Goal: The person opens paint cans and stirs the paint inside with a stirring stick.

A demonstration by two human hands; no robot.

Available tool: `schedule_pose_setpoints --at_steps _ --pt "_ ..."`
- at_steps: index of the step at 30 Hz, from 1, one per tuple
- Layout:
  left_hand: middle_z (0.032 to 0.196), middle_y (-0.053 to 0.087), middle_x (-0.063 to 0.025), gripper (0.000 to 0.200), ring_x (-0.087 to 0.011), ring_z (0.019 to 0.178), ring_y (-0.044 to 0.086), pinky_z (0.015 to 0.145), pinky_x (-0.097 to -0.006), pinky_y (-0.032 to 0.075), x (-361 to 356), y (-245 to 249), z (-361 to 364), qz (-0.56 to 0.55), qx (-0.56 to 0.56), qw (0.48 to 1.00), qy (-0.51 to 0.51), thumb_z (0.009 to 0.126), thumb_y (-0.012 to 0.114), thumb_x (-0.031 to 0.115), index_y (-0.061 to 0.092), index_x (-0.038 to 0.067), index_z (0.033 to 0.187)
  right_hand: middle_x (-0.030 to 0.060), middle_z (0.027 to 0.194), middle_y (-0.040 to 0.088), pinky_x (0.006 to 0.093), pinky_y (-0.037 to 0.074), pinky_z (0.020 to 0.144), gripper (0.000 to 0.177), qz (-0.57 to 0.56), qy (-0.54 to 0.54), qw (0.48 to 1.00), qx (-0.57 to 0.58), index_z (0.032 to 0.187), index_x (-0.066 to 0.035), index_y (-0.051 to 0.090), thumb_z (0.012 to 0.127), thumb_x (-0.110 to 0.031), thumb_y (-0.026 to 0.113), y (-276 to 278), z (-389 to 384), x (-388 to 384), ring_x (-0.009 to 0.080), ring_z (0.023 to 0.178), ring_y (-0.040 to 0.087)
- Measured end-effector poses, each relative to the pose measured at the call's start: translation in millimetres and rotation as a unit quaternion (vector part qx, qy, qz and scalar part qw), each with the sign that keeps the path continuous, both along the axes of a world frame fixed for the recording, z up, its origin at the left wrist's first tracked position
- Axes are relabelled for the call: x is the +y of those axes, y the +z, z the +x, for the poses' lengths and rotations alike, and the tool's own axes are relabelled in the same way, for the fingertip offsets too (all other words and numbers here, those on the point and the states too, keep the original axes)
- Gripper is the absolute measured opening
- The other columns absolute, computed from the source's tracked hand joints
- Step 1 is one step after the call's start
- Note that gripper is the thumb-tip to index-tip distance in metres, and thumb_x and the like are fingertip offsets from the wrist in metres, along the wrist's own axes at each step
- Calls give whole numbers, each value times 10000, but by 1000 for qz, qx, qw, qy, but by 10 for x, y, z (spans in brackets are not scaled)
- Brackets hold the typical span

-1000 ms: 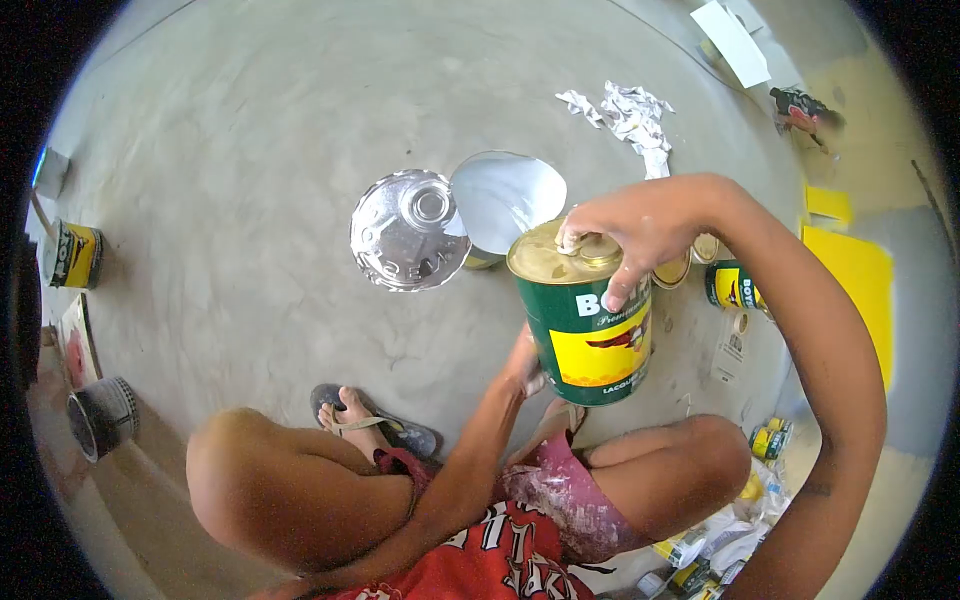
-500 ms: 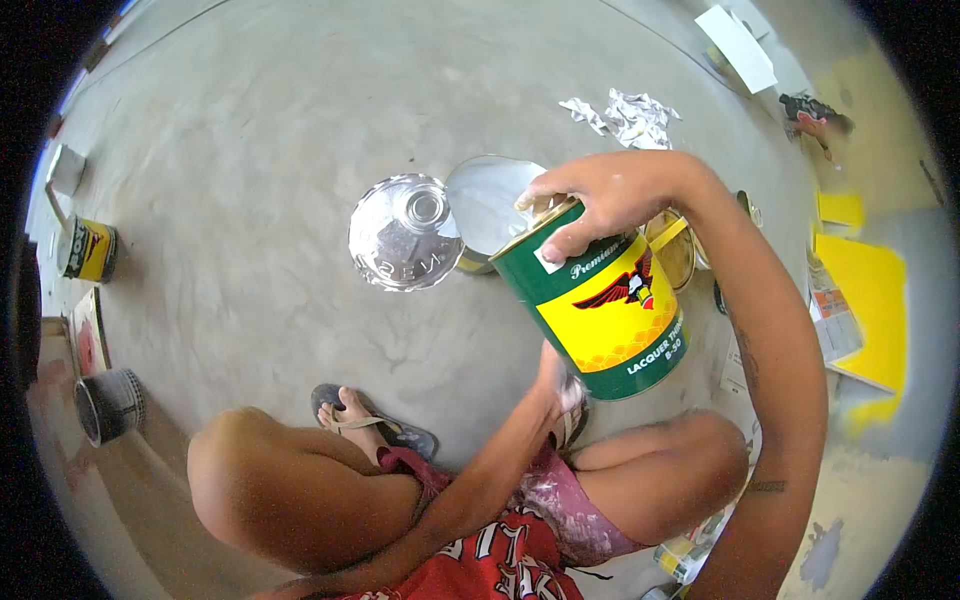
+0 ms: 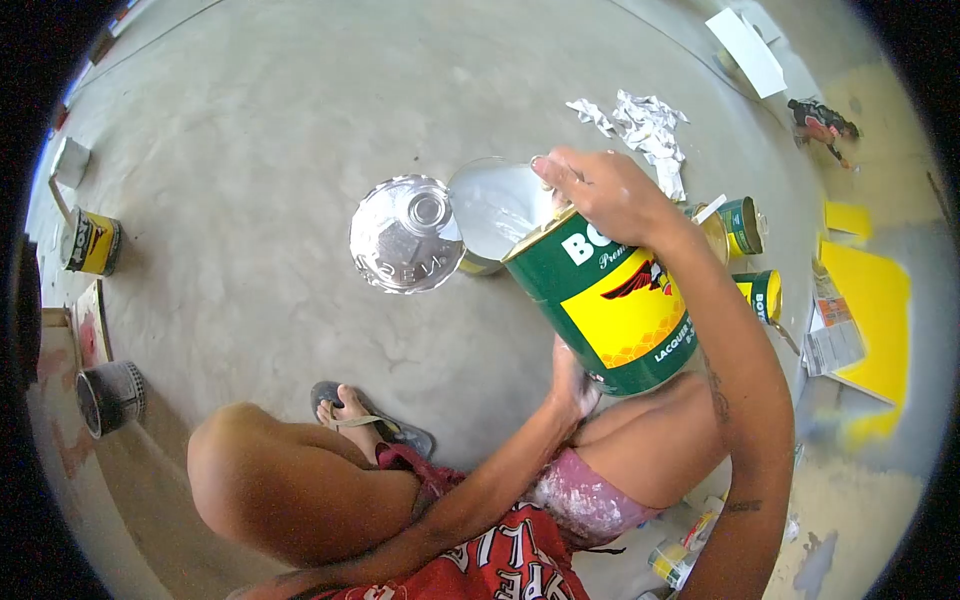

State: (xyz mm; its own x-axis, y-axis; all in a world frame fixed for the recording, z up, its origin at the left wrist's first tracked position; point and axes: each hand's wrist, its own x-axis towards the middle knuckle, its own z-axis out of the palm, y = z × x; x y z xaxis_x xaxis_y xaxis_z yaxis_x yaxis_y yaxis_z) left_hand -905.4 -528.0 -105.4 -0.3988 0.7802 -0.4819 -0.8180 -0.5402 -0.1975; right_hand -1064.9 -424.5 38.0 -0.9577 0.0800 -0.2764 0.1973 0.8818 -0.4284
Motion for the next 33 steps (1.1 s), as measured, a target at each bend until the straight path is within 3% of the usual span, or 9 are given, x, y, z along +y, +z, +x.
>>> schedule_pose_setpoints --at_steps 6,27,29,33 --pt "1434 589 -122 608 -260 1232 638 1012 -414 562 17 60 55 50 -5 999 -12 1086 389 504 439 47 1483 143 862 706 360 501 801 572 -3 -64 998 4 960 -17 674 1040 -540 456 101 17 -80 266 815 666" --pt "1502 527 -129 724 -268 1304 586 1067 -430 526 74 169 79 83 34 996 -26 1068 342 609 396 52 1526 138 852 663 340 495 806 567 -25 -51 998 21 900 -16 637 1042 -535 458 181 133 247 245 803 638" --pt "1562 451 -135 889 -278 1363 531 1118 -455 481 53 185 90 103 54 993 -29 998 299 746 330 64 1567 137 855 662 339 496 811 571 -15 -47 999 23 898 -17 636 1043 -538 454 192 155 256 242 806 639" --pt "1600 389 -145 1003 -291 1404 484 1136 -471 460 28 65 218 145 74 985 -54 928 275 824 257 76 1596 141 877 665 335 503 826 573 -5 -52 998 21 924 -17 644 1043 -542 449 274 203 215 242 813 640"
